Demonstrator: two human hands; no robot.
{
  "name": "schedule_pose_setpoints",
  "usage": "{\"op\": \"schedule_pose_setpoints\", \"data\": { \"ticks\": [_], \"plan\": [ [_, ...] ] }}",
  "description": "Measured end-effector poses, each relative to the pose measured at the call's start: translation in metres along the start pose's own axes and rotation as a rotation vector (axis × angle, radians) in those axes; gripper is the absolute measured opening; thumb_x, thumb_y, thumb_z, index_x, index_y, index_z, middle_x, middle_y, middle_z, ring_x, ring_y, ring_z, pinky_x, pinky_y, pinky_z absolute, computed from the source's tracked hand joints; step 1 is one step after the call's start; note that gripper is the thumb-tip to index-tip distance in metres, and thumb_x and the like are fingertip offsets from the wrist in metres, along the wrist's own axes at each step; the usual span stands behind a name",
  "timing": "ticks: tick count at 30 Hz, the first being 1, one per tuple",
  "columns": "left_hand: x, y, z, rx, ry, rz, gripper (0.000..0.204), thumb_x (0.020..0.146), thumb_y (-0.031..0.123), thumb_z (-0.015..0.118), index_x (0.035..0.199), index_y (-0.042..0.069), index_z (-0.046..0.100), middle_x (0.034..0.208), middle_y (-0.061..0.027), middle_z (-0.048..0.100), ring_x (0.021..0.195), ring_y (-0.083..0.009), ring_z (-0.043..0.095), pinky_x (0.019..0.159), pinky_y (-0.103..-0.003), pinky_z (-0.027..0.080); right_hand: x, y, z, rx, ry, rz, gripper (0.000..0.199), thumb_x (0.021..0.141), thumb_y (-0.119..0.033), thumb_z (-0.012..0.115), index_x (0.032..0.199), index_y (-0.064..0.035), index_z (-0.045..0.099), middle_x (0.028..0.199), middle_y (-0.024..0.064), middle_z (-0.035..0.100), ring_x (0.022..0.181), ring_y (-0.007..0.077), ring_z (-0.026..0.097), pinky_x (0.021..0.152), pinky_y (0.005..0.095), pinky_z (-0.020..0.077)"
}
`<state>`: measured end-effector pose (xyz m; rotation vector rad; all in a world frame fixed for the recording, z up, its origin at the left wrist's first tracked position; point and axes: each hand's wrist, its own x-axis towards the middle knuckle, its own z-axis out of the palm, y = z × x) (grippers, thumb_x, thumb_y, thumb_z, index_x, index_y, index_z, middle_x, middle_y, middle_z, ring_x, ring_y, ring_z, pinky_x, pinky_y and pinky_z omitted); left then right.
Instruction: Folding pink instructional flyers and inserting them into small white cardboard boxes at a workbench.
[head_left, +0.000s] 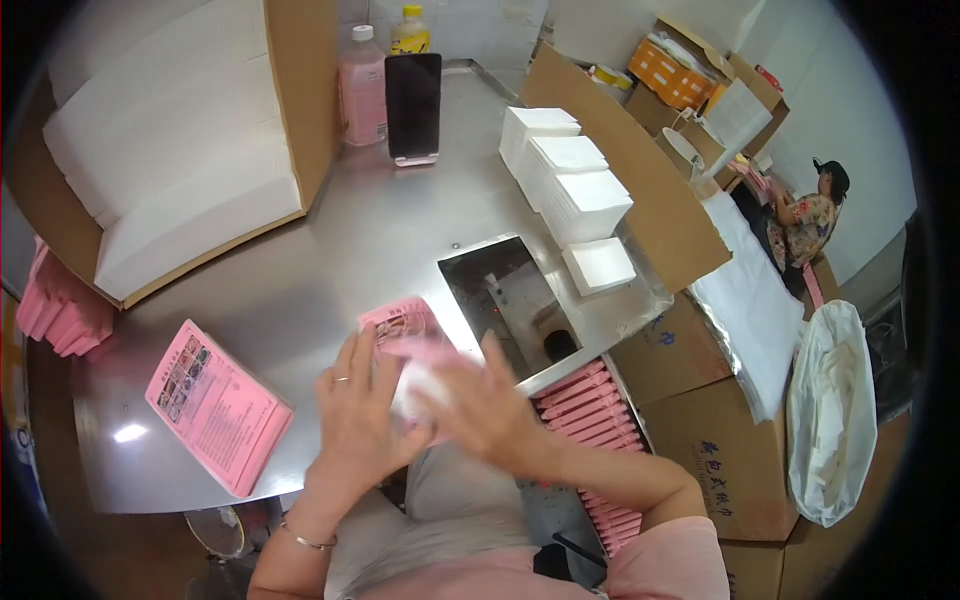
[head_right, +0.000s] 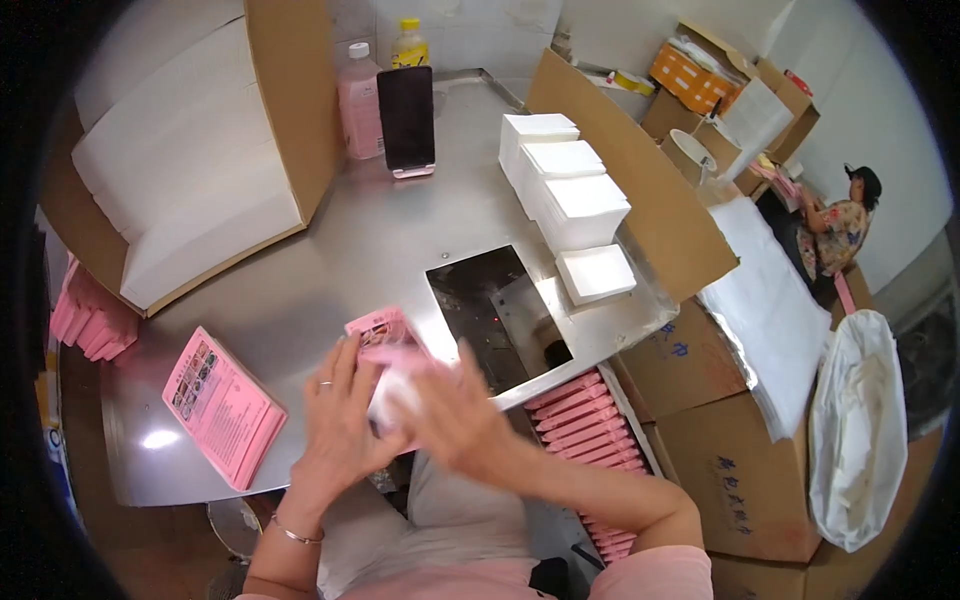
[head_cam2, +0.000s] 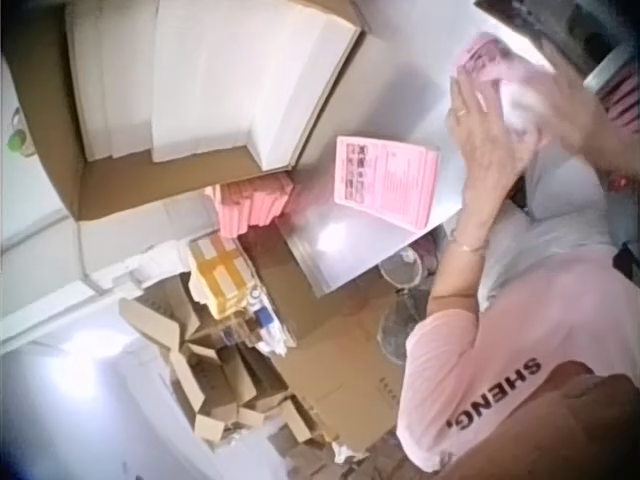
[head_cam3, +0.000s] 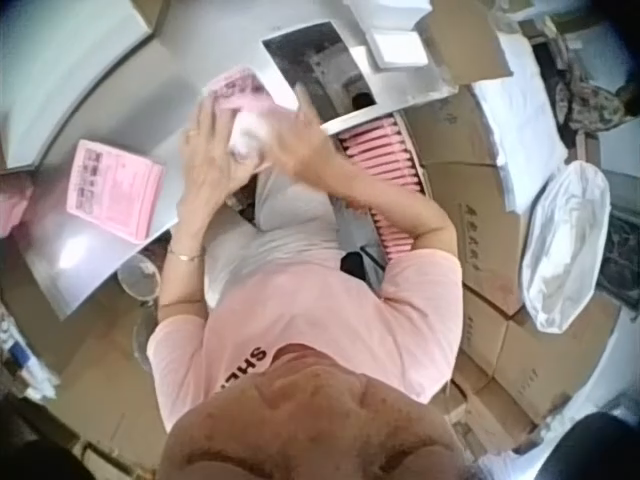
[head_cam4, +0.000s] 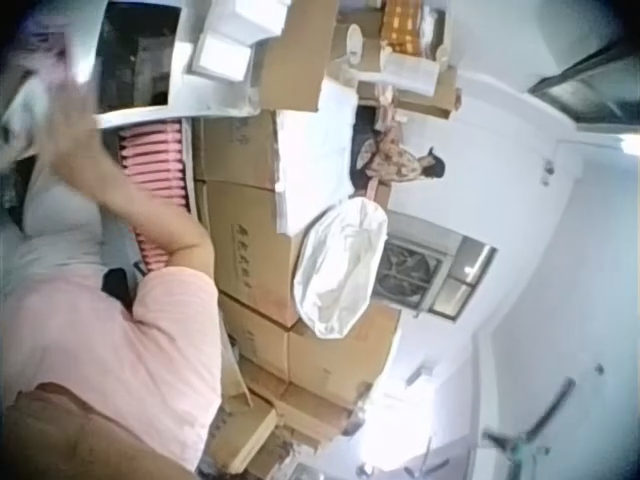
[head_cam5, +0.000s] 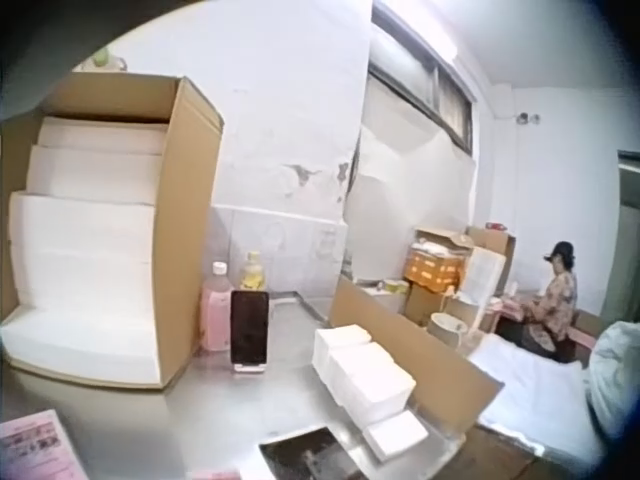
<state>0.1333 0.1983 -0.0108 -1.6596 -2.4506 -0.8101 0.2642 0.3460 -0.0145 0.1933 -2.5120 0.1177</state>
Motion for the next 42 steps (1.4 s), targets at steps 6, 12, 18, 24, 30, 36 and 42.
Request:
{"op": "schedule_pose_setpoints", "data": {
  "ticks": [6,12,18,24,30,36,42],
  "plan": [
    [0.018,0.021,0.011,0.031,0.118,-0.047,0.085,0.067,0.034,0.080,0.139,0.001,0.048,0.157,-0.0281,0.028,0.143,-0.0503,0.027,0.106,-0.065,0.028,0.038,0.009,0.036,0.242,-0.040,0.190,0.031,0.075,-0.006,0.065,0.103,0.0042,0.061,0.094,0.0199,0.062,0.092,0.0375,0.059,0.096,0.0539,0.0435],
    [-0.003,0.013,0.002,0.249,0.060,-0.089,0.064,0.074,0.045,0.075,0.130,0.015,0.063,0.143,-0.0225,0.047,0.123,-0.0438,0.043,0.091,-0.053,0.036,-0.009,0.098,-0.039,-0.620,0.115,0.575,0.018,0.084,-0.010,0.065,0.098,0.0013,0.065,0.088,0.0154,0.061,0.088,0.0356,0.057,0.077,0.0461,0.0456],
    [0.009,0.021,-0.003,0.255,0.126,-0.043,0.051,0.078,0.044,0.073,0.115,0.009,0.065,0.124,-0.0201,0.056,0.112,-0.0384,0.048,0.088,-0.049,0.036,-0.049,0.152,-0.039,-0.503,0.150,0.680,0.013,0.089,-0.014,0.066,0.089,-0.0015,0.069,0.086,0.0126,0.059,0.087,0.0320,0.057,0.077,0.0449,0.0453],
    [0.008,0.024,0.008,0.199,0.016,-0.065,0.046,0.080,0.031,0.073,0.116,0.004,0.063,0.115,-0.0195,0.056,0.097,-0.0374,0.051,0.084,-0.048,0.041,-0.058,0.152,-0.040,-0.460,0.200,0.668,0.025,0.091,-0.005,0.061,0.114,-0.0039,0.069,0.103,0.0174,0.063,0.096,0.0348,0.060,0.085,0.0431,0.0485],
    [0.009,0.014,-0.003,-0.161,-0.026,-0.030,0.065,0.068,0.025,0.075,0.126,0.002,0.059,0.103,-0.0183,0.054,0.094,-0.0354,0.054,0.077,-0.045,0.046,-0.016,0.001,-0.020,0.062,0.099,0.036,0.029,0.088,-0.003,0.059,0.116,-0.0007,0.066,0.116,0.0212,0.064,0.112,0.0372,0.064,0.106,0.0619,0.0409],
    [0.008,0.031,-0.001,-0.080,0.007,0.031,0.077,0.074,0.019,0.076,0.143,0.005,0.048,0.101,-0.0190,0.053,0.091,-0.0340,0.054,0.076,-0.041,0.044,0.030,0.028,0.029,-0.119,-0.135,0.260,0.017,0.078,-0.015,0.068,0.091,-0.0034,0.067,0.078,0.0118,0.056,0.077,0.0327,0.061,0.102,0.0728,0.0336],
    [-0.017,0.015,-0.029,-0.257,-0.054,0.020,0.051,0.078,0.005,0.070,0.128,0.004,0.059,0.095,-0.0140,0.059,0.096,-0.0325,0.055,0.084,-0.042,0.045,-0.008,0.107,0.035,-0.051,-0.118,0.445,0.015,0.081,-0.016,0.066,0.087,-0.0032,0.069,0.074,0.0136,0.060,0.082,0.0352,0.065,0.093,0.0594,0.0480]
  ]
}}
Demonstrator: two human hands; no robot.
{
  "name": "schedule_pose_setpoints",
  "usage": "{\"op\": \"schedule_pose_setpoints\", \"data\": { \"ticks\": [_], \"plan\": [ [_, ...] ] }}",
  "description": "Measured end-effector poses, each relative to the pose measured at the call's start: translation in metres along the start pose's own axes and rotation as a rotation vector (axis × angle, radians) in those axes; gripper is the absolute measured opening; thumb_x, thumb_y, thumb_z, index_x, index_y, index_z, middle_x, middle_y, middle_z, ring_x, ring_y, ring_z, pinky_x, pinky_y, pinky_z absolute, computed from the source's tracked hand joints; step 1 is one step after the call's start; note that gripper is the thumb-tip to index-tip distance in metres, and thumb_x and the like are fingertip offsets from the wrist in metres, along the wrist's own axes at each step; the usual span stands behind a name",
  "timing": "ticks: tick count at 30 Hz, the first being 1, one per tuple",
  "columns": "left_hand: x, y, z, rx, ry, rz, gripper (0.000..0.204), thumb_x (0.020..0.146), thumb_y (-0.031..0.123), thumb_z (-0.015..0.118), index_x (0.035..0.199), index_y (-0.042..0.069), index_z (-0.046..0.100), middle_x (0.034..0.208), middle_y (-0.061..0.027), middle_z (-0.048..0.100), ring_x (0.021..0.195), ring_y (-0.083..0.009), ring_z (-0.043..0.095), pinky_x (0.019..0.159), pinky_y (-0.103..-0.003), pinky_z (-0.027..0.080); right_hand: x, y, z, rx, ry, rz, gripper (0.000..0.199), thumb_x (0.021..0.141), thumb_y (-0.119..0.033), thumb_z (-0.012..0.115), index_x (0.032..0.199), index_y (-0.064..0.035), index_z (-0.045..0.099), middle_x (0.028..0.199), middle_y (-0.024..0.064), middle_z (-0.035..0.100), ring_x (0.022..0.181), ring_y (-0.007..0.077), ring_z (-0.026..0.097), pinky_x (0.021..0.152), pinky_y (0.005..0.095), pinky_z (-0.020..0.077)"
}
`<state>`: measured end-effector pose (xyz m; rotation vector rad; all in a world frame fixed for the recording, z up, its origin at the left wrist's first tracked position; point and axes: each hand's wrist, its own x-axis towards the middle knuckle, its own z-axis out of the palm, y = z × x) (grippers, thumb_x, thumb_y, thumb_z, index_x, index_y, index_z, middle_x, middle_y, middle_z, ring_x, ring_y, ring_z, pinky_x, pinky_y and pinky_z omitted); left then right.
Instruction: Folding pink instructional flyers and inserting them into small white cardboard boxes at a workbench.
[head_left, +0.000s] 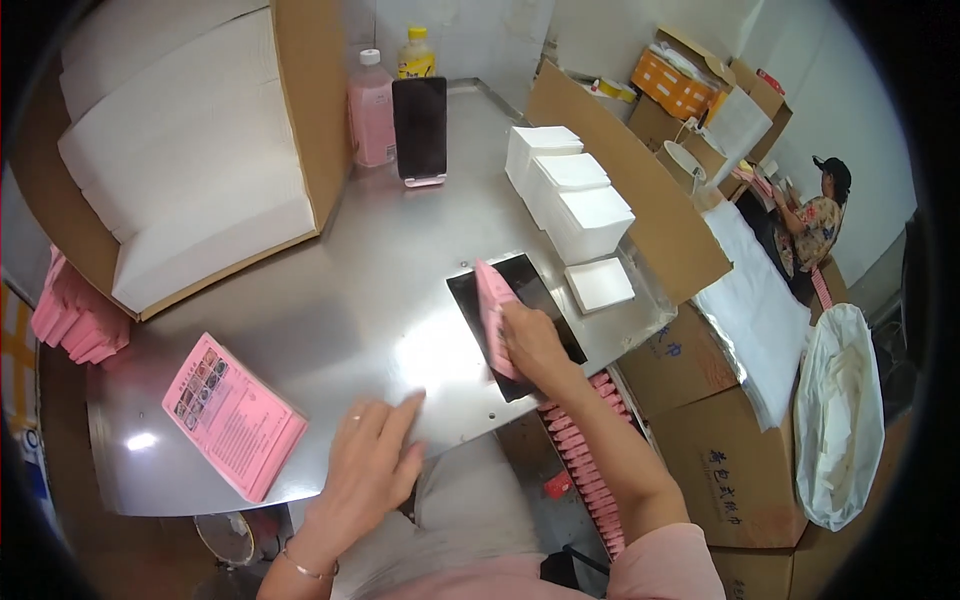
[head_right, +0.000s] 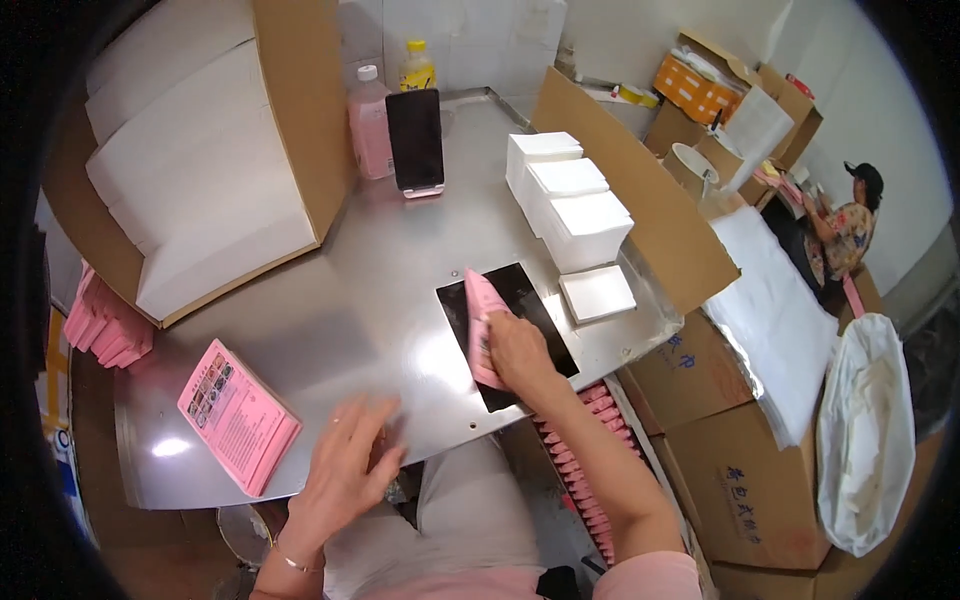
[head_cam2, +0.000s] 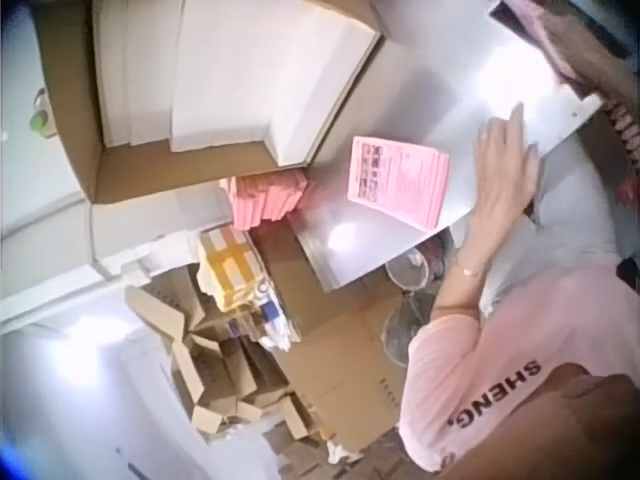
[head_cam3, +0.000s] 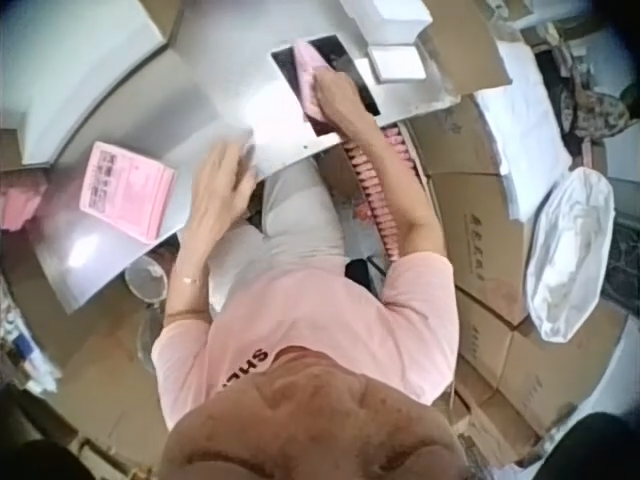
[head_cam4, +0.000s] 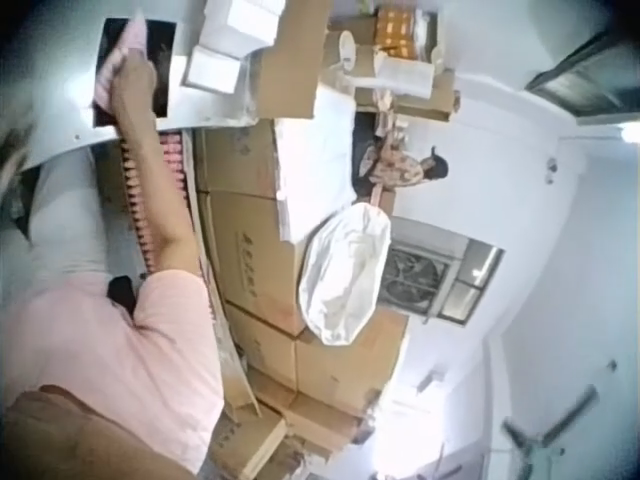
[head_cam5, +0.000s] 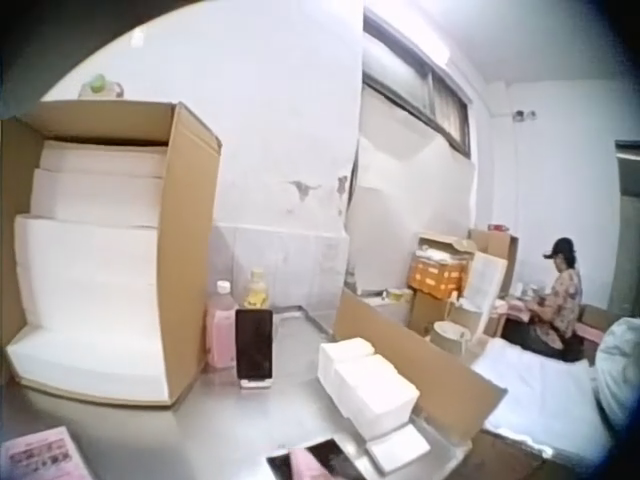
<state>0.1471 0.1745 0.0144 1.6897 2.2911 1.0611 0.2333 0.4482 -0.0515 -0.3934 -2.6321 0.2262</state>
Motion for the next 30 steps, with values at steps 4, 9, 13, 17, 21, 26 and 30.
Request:
{"op": "schedule_pose_setpoints", "data": {
  "ticks": [4,9,13,17,21,26,30],
  "plan": [
    [-0.027,-0.020,-0.028,0.112,0.210,0.007,0.038,0.070,0.001,0.065,0.108,0.004,0.060,0.105,-0.0173,0.059,0.105,-0.0375,0.056,0.095,-0.051,0.040,-0.012,-0.017,-0.040,-0.200,-0.254,0.230,0.016,0.088,-0.015,0.059,0.093,-0.0027,0.067,0.073,0.0137,0.065,0.072,0.0378,0.065,0.074,0.0463,0.0532],
    [-0.083,-0.078,-0.085,0.931,0.395,-0.469,0.027,0.084,0.003,0.061,0.110,0.005,0.056,0.105,-0.0153,0.060,0.111,-0.0375,0.055,0.108,-0.055,0.031,-0.022,0.028,-0.065,-0.548,0.372,0.245,0.017,0.086,-0.015,0.067,0.098,-0.0028,0.066,0.097,0.0123,0.061,0.095,0.0307,0.058,0.079,0.0436,0.0459],
    [-0.076,-0.085,-0.093,0.752,0.186,-0.370,0.013,0.093,0.002,0.056,0.105,0.003,0.057,0.102,-0.0126,0.055,0.099,-0.0330,0.053,0.099,-0.043,0.041,-0.029,0.068,-0.048,-0.524,0.300,0.290,0.013,0.086,-0.014,0.068,0.090,-0.0019,0.068,0.089,0.0128,0.056,0.088,0.0314,0.056,0.078,0.0445,0.0466],
    [-0.021,-0.043,-0.059,0.167,0.322,-0.099,0.014,0.091,-0.003,0.058,0.103,0.002,0.057,0.090,-0.0147,0.053,0.084,-0.0307,0.054,0.078,-0.037,0.047,-0.029,0.066,-0.060,-0.408,0.355,0.289,0.010,0.088,-0.005,0.064,0.094,0.0002,0.069,0.088,0.0142,0.056,0.086,0.0321,0.055,0.077,0.0430,0.0479],
    [0.022,-0.018,0.047,0.009,0.088,0.198,0.021,0.079,0.000,0.064,0.099,0.001,0.059,0.096,-0.0198,0.057,0.090,-0.0386,0.058,0.079,-0.047,0.049,-0.023,0.053,-0.060,-0.214,0.444,0.272,0.026,0.088,-0.003,0.061,0.113,0.0008,0.067,0.104,0.0191,0.061,0.096,0.0377,0.061,0.085,0.0442,0.0504],
    [0.021,-0.025,0.029,-0.056,0.048,0.142,0.069,0.058,0.022,0.082,0.119,-0.003,0.060,0.138,-0.0283,0.049,0.126,-0.0468,0.050,0.091,-0.057,0.044,-0.051,-0.102,-0.054,-0.019,-0.146,-0.458,0.035,0.089,-0.023,0.059,0.120,-0.0075,0.066,0.130,0.0169,0.059,0.114,0.0368,0.063,0.109,0.0684,0.0340],
    [0.025,0.000,0.040,0.288,0.100,-0.033,0.087,0.060,0.033,0.082,0.136,0.003,0.052,0.148,-0.0252,0.042,0.136,-0.0469,0.040,0.104,-0.054,0.033,-0.032,-0.087,-0.028,-0.104,0.178,-0.318,0.039,0.083,-0.025,0.065,0.119,-0.0091,0.068,0.109,0.0144,0.063,0.116,0.0348,0.062,0.108,0.0666,0.0349]
  ]
}}
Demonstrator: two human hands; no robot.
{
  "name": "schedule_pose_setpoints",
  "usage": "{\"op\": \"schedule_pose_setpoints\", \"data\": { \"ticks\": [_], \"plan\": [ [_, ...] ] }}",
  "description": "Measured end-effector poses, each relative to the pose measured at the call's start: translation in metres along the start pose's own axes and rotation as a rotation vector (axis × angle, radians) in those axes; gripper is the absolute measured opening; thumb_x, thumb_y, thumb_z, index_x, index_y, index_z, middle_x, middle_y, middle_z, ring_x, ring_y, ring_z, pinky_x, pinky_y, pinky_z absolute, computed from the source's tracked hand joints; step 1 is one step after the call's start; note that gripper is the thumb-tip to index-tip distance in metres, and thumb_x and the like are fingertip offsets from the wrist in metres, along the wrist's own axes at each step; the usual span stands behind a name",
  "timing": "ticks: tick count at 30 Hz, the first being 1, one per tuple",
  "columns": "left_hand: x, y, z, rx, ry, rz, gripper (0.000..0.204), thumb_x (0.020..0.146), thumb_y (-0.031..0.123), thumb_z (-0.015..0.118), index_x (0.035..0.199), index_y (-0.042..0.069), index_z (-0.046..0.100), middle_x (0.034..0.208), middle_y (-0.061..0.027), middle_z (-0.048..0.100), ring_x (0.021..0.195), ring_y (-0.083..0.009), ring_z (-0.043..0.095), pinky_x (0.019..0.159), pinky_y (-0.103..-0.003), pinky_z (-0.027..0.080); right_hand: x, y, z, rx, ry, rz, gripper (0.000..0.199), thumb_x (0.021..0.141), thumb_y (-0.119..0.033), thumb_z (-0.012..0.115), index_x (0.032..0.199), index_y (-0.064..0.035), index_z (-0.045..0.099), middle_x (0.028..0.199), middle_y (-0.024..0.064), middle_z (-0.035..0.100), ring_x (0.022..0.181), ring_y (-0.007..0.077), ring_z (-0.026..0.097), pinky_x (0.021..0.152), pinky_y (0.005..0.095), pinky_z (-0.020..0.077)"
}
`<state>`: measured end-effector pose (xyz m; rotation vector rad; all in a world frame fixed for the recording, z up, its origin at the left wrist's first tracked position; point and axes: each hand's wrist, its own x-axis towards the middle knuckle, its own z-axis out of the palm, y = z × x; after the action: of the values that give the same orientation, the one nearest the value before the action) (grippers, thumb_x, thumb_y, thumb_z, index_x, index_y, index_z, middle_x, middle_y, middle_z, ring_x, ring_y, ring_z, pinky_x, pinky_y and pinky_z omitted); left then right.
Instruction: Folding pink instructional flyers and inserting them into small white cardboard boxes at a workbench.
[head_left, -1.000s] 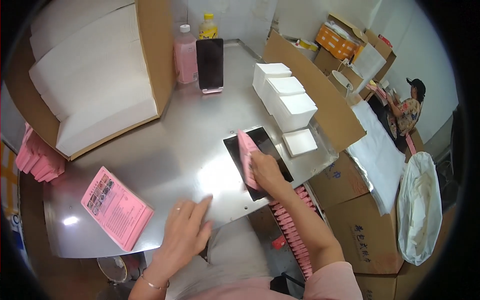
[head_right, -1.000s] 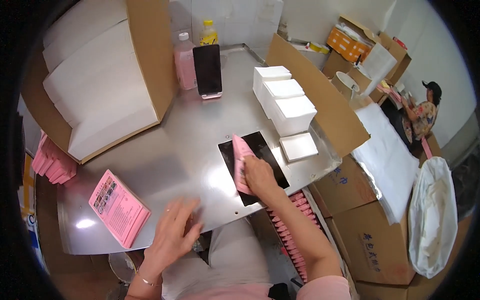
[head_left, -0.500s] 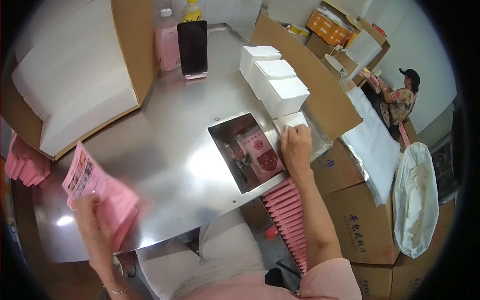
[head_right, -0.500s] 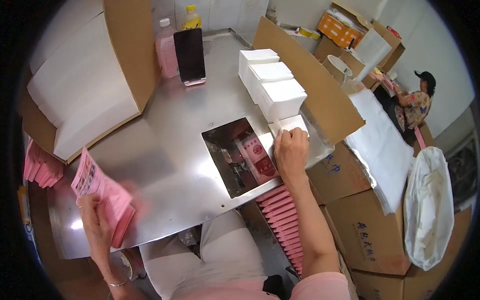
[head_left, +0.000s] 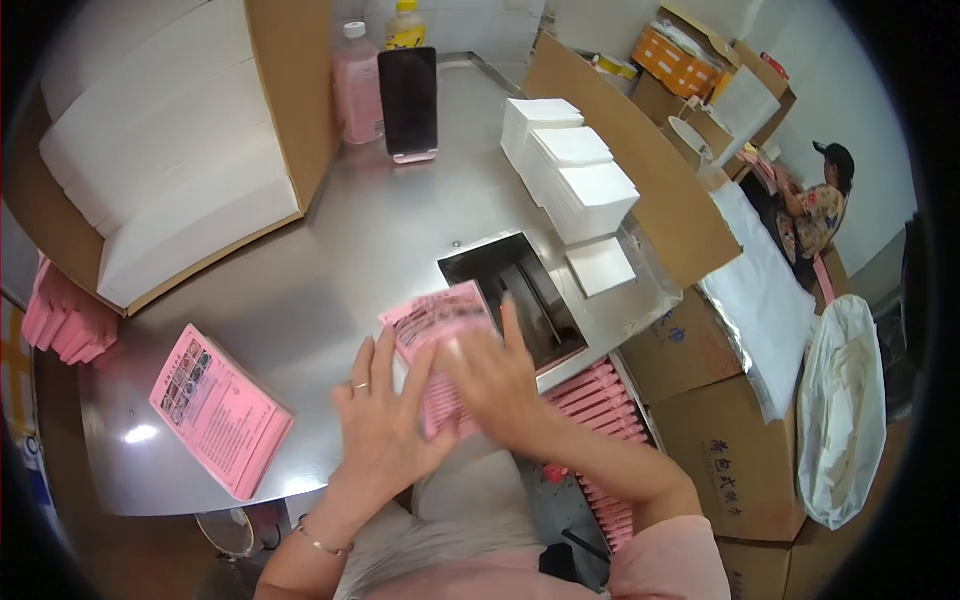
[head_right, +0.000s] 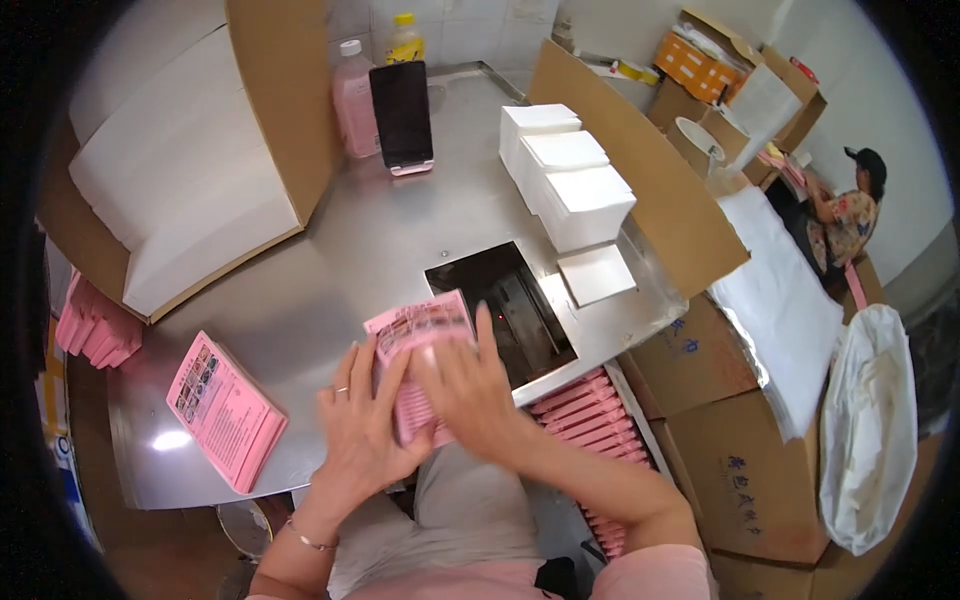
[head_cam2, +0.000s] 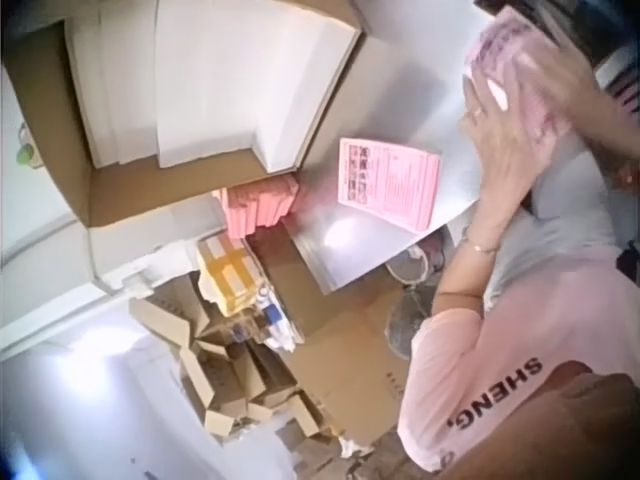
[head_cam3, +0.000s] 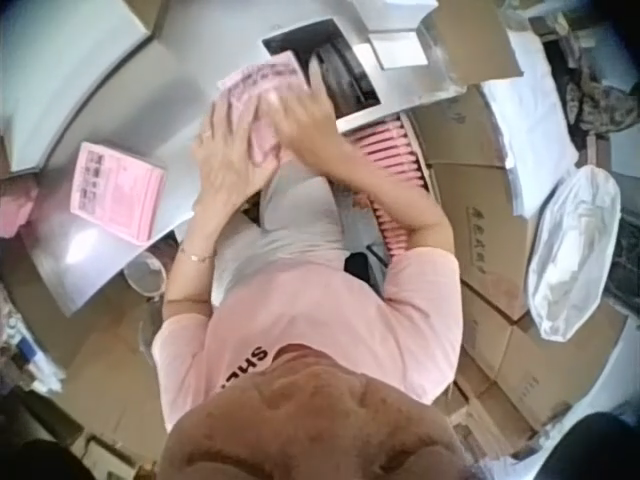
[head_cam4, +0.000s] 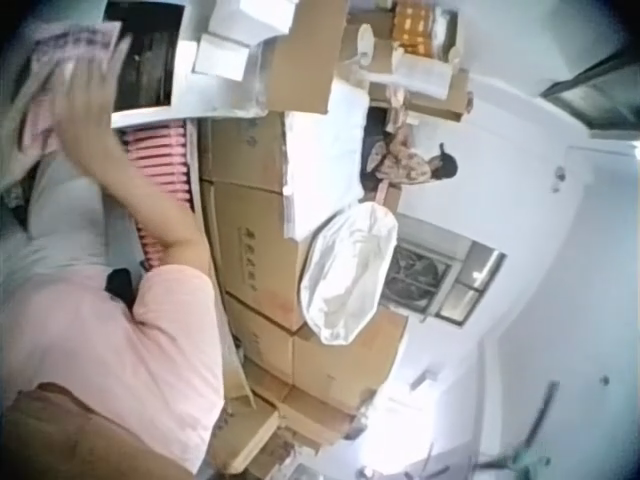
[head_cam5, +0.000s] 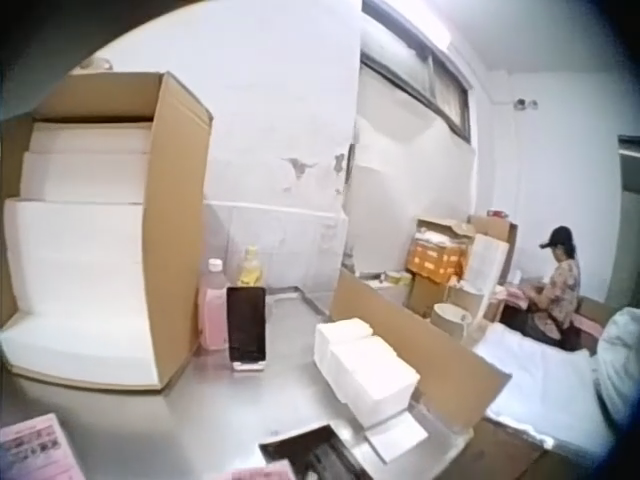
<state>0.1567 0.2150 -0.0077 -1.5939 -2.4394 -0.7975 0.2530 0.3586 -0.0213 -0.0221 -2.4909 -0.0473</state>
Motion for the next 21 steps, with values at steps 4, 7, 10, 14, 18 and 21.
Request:
{"op": "schedule_pose_setpoints", "data": {
  "ticks": [4,7,10,14,18,21],
  "plan": [
    [0.019,-0.001,0.014,0.005,0.208,-0.041,0.071,0.065,0.038,0.078,0.126,0.007,0.060,0.149,-0.0282,0.040,0.139,-0.0492,0.034,0.102,-0.060,0.030,0.043,-0.004,-0.008,0.293,-0.372,0.161,0.035,0.078,-0.007,0.065,0.113,-0.0023,0.067,0.105,0.0173,0.066,0.107,0.0373,0.063,0.103,0.0560,0.0433],
    [0.003,-0.011,-0.002,0.100,-0.041,0.013,0.063,0.067,0.040,0.077,0.121,0.009,0.064,0.147,-0.0258,0.043,0.138,-0.0483,0.034,0.102,-0.058,0.029,0.017,0.010,-0.026,0.335,0.064,0.129,0.026,0.079,-0.004,0.063,0.104,0.0020,0.064,0.104,0.0194,0.063,0.095,0.0386,0.061,0.091,0.0477,0.0484],
    [-0.001,-0.001,-0.008,0.095,-0.020,-0.086,0.057,0.073,0.039,0.075,0.123,0.012,0.065,0.144,-0.0240,0.046,0.133,-0.0447,0.038,0.100,-0.054,0.031,-0.009,0.082,-0.033,-0.108,-0.107,0.684,0.039,0.083,-0.015,0.071,0.114,0.0064,0.058,0.103,0.0212,0.060,0.094,0.0395,0.056,0.085,0.0473,0.0467],
    [0.007,0.002,0.002,0.143,0.048,-0.078,0.051,0.078,0.038,0.072,0.122,0.013,0.066,0.141,-0.0236,0.047,0.132,-0.0445,0.038,0.100,-0.054,0.031,-0.042,0.108,-0.028,-0.283,-0.015,0.554,0.035,0.086,-0.017,0.072,0.112,0.0034,0.061,0.096,0.0188,0.058,0.091,0.0384,0.054,0.083,0.0453,0.0462],
    [0.005,-0.005,0.005,0.136,0.063,-0.021,0.053,0.077,0.038,0.073,0.119,0.006,0.065,0.145,-0.0239,0.043,0.131,-0.0449,0.039,0.104,-0.057,0.028,-0.052,0.128,-0.031,-0.056,0.085,0.659,0.019,0.087,-0.014,0.072,0.098,0.0018,0.068,0.101,0.0162,0.063,0.090,0.0314,0.060,0.078,0.0404,0.0489],
    [0.007,-0.003,-0.002,0.213,0.109,-0.009,0.051,0.076,0.038,0.074,0.112,0.003,0.065,0.143,-0.0218,0.047,0.133,-0.0447,0.039,0.104,-0.058,0.029,-0.015,0.137,-0.072,0.115,0.619,0.984,0.010,0.089,-0.008,0.068,0.093,0.0009,0.071,0.098,0.0132,0.067,0.086,0.0259,0.064,0.075,0.0374,0.0499]
  ]
}}
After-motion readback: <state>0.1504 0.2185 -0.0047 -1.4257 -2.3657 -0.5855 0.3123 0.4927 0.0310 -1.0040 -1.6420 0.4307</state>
